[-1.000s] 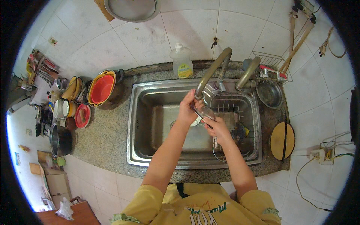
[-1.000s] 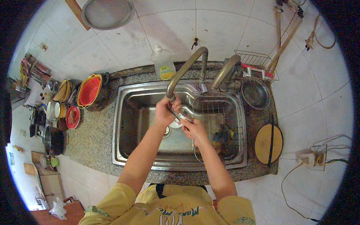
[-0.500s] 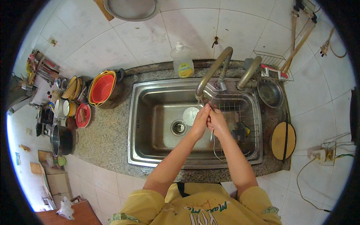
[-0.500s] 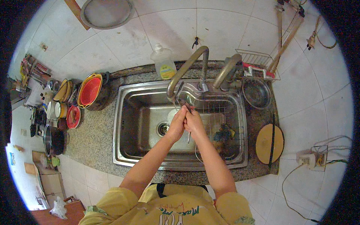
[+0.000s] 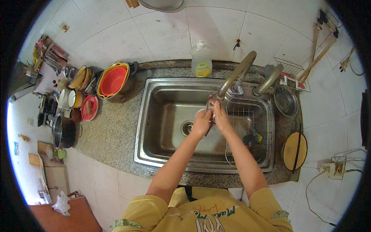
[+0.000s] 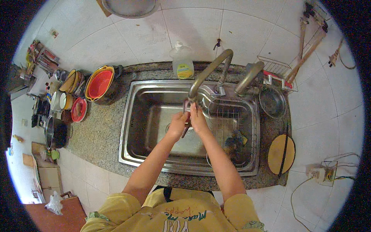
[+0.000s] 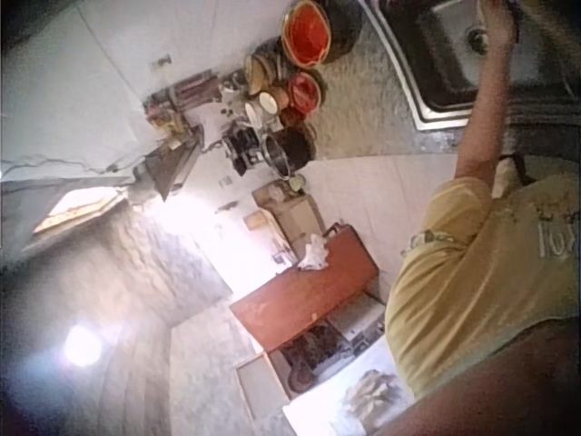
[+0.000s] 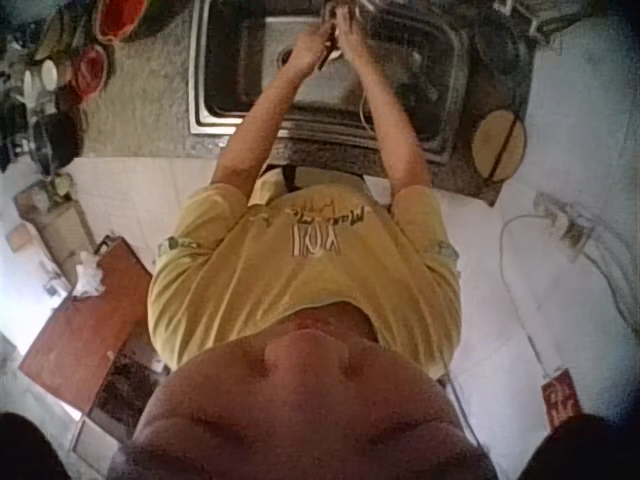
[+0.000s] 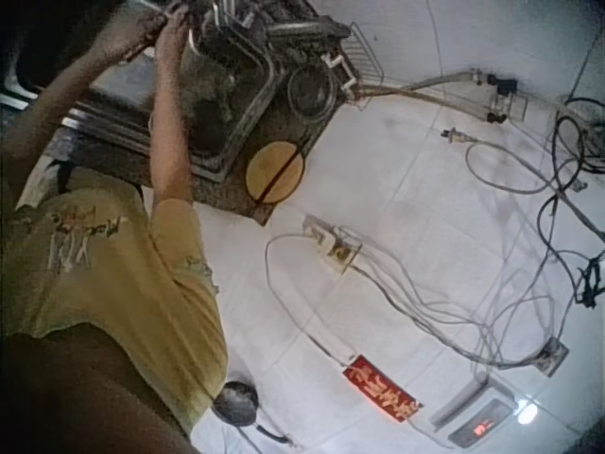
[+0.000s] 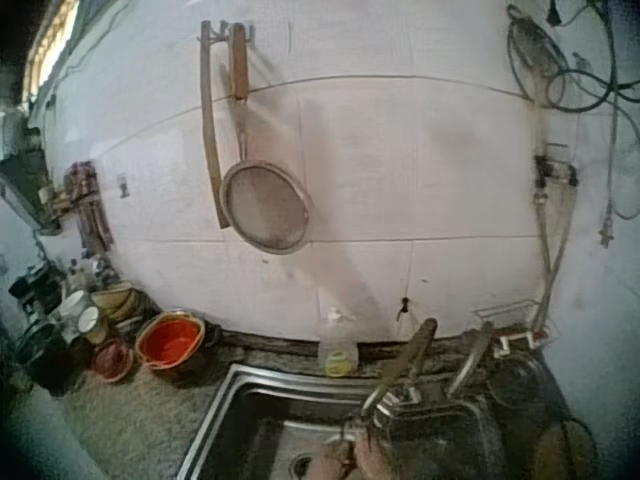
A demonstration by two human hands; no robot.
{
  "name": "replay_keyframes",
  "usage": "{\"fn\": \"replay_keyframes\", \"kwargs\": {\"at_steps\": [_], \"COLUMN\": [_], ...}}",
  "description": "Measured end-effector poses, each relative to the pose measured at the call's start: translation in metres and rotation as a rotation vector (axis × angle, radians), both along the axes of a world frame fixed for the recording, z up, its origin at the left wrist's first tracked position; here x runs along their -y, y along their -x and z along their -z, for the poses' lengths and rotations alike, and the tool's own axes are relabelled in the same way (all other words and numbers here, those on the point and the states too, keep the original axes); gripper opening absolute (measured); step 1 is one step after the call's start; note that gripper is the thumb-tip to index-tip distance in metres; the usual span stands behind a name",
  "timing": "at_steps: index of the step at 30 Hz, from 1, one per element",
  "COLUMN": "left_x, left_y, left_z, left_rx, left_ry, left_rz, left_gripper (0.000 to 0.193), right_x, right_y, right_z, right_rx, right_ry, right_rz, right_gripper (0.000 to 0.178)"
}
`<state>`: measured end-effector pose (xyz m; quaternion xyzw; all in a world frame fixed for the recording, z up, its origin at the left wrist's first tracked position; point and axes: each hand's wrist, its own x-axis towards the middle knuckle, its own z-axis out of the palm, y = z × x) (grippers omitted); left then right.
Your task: The person washes a metal pot, a spoon, and a white bowl in a kitchen sink. They use a sponge and running water to scrub the items, rinsing them thoroughly before placing them aside.
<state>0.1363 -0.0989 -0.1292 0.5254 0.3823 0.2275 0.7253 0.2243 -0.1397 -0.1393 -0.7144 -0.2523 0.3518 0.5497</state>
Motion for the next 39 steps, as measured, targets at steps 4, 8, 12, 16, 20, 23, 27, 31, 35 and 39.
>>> {"fn": "replay_keyframes", "kwargs": {"at_steps": [4,8,12,16,20,23,27,31,35,39], "left_x": [0.011,0.011,0.004,0.004,-0.006,-0.007,0.014,0.026,0.019,0.007], "left_y": [0.005,0.012,0.027,0.027,0.010,0.000,-0.002,0.010,0.018,0.026], "left_z": [-0.018,-0.013,-0.009,-0.020,-0.011,-0.013,-0.015,-0.019,-0.043,-0.024], "left_rx": [0.007,0.031,0.178,0.334,0.330,0.327,0.253,0.283,0.342,0.384], "left_ry": [0.169,0.220,0.294,0.395,0.340,0.381,0.403,0.434,0.649,0.791], "left_rz": [0.013,0.082,0.227,0.286,0.229,0.221,0.322,0.341,0.349,0.405], "left_gripper": [0.030,0.026,0.020,0.018,0.018,0.018,0.017,0.016,0.019,0.017], "right_x": [-0.009,-0.020,-0.019,-0.018,-0.015,-0.017,-0.024,-0.023,-0.019,-0.020], "right_y": [0.005,-0.004,-0.009,-0.010,-0.010,-0.014,-0.074,-0.066,-0.051,-0.027], "right_z": [-0.010,-0.005,-0.040,-0.048,-0.048,-0.061,0.006,0.004,-0.004,-0.031], "right_rx": [0.164,-0.267,-0.229,-0.272,-0.191,0.009,0.396,0.436,-0.020,-0.424], "right_ry": [-0.127,-0.170,-0.354,-0.362,-0.231,-0.090,-0.330,-0.313,-0.344,-0.430], "right_rz": [-0.094,-0.095,-0.080,-0.114,-0.146,-0.127,0.125,0.124,0.091,-0.043], "right_gripper": [0.060,0.025,0.019,0.024,0.026,0.024,0.013,0.011,0.010,0.013]}}
